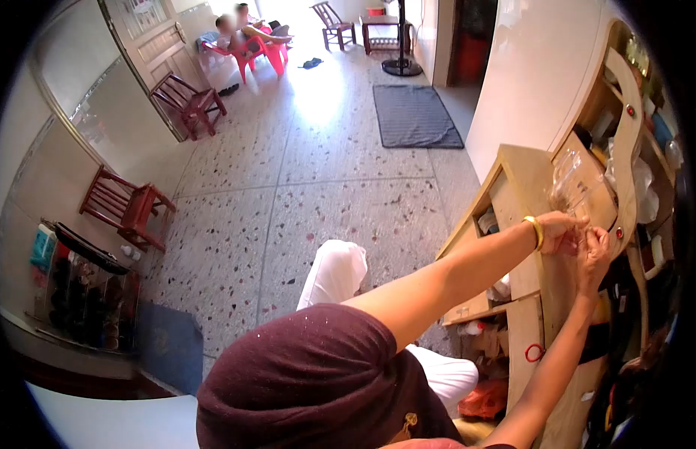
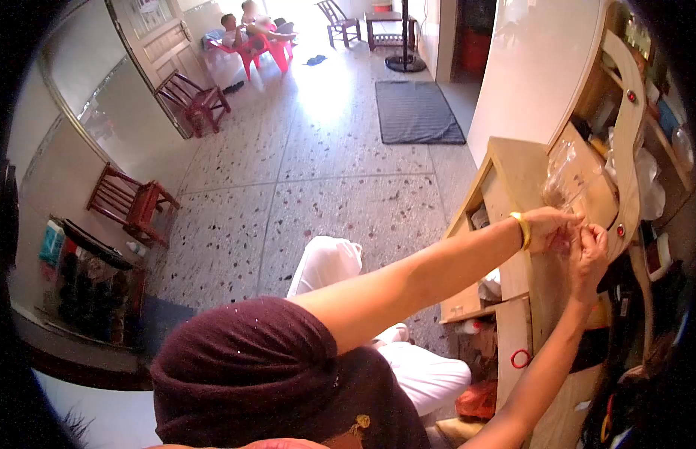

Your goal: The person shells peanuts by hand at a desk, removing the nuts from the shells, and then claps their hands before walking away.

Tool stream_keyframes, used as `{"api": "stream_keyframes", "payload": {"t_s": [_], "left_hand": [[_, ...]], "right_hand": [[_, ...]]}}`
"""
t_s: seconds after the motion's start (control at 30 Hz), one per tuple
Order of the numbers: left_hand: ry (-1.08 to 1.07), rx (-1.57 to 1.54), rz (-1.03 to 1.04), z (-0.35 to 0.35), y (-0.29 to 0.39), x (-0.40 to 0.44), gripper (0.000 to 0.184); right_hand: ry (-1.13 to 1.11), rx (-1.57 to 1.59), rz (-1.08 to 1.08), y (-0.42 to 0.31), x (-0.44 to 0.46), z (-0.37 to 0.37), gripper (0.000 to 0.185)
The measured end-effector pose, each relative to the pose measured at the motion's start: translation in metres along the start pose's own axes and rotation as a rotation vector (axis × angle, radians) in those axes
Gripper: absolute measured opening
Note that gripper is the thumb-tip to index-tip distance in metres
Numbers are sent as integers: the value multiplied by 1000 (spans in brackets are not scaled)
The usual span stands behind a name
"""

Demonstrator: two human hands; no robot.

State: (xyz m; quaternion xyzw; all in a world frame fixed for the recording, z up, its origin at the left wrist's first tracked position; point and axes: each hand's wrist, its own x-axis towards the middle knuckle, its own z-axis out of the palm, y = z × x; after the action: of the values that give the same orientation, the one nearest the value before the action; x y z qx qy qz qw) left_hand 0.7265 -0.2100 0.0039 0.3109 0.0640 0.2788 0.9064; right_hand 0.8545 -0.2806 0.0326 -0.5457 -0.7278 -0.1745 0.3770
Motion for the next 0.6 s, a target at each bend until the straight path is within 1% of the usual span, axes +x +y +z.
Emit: {"api": "stream_keyframes", "payload": {"t_s": [0.1, 0.17, 0.2, 0.27, 0.37, 0.4, 0.57, 0.6], "left_hand": [[-13, 12, -7, 12, 6, -14, 25], [-23, 7, -46, 5, 5, -8, 23], [-42, 5, -34, 5, 5, -8, 23], [-79, -6, -12, 4, 4, -9, 23], [-6, -5, 44, 10, 4, -12, 23], [-91, -107, 29, 7, 2, -9, 22], [7, -80, 48, 5, 0, -6, 16], [22, -84, 53, 6, 0, -7, 14]], "right_hand": [[-26, 40, 4, -6, 2, -4, 35], [-51, 118, 76, -24, 5, -11, 37], [-74, 154, 111, -29, 5, -15, 38], [-71, 179, 95, -17, 3, -9, 40], [-67, 249, 129, -15, 4, -5, 40], [-49, 264, 131, -11, 4, -2, 40], [-29, 437, 226, -5, 1, 2, 43], [-36, 427, 234, -5, 1, 1, 43]]}}
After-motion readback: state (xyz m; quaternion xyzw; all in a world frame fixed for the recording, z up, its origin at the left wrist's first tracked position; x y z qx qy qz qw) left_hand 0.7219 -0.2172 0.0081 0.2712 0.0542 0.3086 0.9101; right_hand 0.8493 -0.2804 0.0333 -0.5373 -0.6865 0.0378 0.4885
